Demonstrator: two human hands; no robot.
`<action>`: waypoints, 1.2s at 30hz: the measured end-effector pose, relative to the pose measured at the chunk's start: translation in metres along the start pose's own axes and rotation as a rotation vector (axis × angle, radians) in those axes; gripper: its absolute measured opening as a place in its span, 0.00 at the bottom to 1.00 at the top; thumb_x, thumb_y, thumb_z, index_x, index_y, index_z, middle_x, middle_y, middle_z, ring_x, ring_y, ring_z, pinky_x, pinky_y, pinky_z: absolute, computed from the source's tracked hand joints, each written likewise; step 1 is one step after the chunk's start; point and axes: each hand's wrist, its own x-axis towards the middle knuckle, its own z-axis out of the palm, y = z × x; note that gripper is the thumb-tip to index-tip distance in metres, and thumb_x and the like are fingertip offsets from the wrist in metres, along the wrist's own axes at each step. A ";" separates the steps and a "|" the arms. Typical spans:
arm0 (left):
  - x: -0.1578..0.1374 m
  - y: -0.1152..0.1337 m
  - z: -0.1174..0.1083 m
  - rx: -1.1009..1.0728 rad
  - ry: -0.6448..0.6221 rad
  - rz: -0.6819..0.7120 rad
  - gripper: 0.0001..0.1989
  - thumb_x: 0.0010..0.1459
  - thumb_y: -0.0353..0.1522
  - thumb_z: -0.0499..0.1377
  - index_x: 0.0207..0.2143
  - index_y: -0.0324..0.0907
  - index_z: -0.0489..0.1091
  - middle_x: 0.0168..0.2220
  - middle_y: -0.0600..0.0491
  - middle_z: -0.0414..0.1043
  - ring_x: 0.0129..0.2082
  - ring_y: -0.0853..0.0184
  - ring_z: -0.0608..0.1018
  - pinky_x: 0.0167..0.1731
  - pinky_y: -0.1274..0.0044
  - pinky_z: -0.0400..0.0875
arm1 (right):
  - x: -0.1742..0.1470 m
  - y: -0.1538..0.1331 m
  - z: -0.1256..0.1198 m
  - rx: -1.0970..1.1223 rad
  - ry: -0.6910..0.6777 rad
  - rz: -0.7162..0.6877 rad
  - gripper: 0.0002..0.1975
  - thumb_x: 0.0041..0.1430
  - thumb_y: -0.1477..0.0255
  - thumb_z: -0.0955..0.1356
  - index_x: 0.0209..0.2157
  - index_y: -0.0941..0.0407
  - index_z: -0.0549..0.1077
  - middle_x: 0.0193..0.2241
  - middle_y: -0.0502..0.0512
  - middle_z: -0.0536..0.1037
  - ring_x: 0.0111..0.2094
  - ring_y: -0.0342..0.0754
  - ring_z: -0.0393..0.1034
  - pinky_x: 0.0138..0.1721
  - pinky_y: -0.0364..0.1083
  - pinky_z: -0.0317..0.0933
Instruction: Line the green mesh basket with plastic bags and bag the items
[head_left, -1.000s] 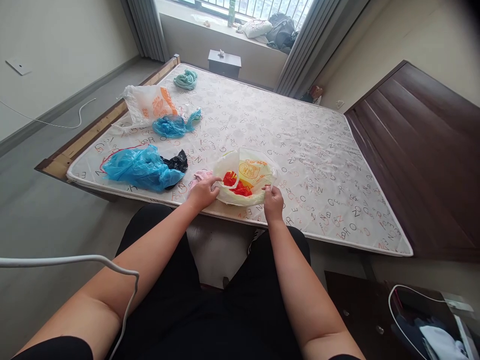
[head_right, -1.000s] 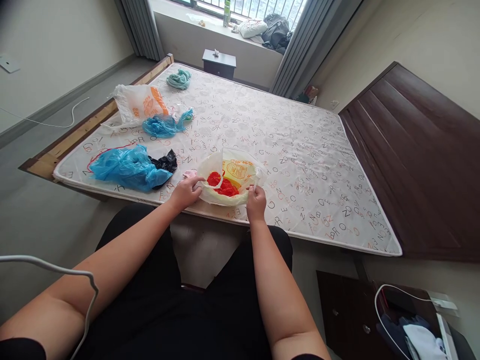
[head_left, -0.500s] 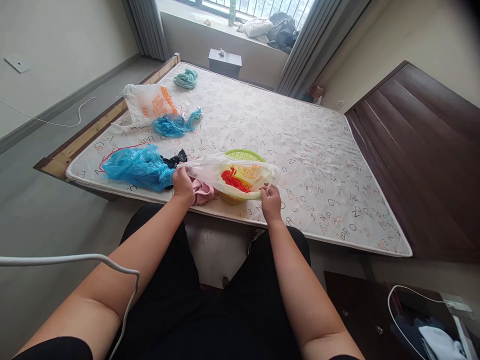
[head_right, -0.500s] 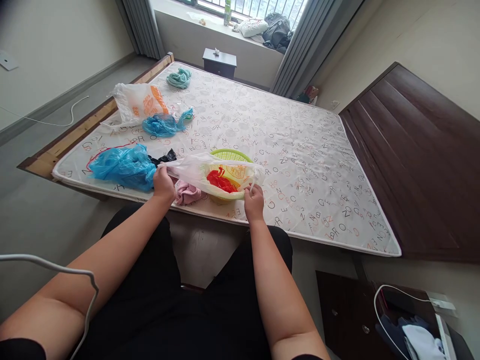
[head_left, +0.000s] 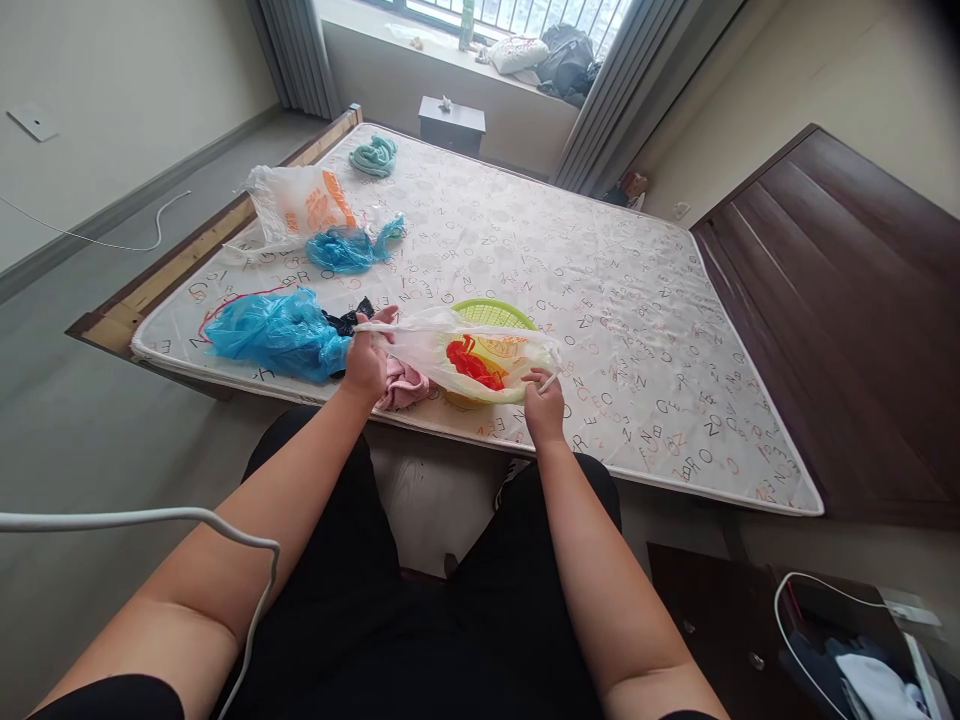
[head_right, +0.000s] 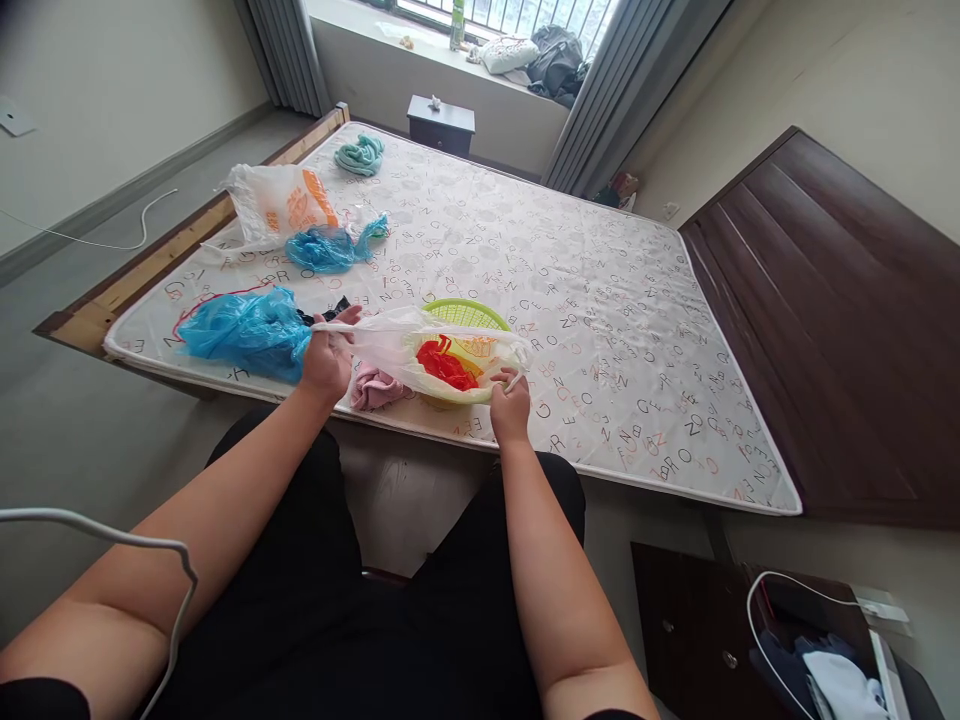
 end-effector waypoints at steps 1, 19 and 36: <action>-0.005 0.003 0.001 0.031 -0.069 0.018 0.23 0.66 0.46 0.58 0.23 0.42 0.71 0.42 0.44 0.81 0.50 0.58 0.80 0.53 0.70 0.73 | 0.000 0.000 0.000 0.001 0.002 0.004 0.12 0.53 0.70 0.63 0.34 0.54 0.77 0.51 0.59 0.76 0.56 0.55 0.69 0.62 0.55 0.57; -0.011 0.012 0.013 -0.290 -0.014 -0.268 0.27 0.63 0.39 0.55 0.62 0.39 0.72 0.44 0.44 0.81 0.45 0.58 0.82 0.50 0.67 0.76 | 0.000 0.001 0.004 -0.051 -0.022 0.070 0.13 0.56 0.68 0.61 0.37 0.54 0.76 0.45 0.57 0.78 0.50 0.54 0.70 0.56 0.54 0.61; 0.020 -0.006 -0.020 -0.005 0.373 -0.111 0.21 0.70 0.46 0.54 0.59 0.48 0.71 0.38 0.52 0.77 0.36 0.68 0.81 0.37 0.79 0.74 | 0.021 0.004 -0.016 0.678 0.218 0.358 0.11 0.53 0.60 0.62 0.34 0.52 0.67 0.43 0.53 0.76 0.48 0.51 0.74 0.42 0.49 0.69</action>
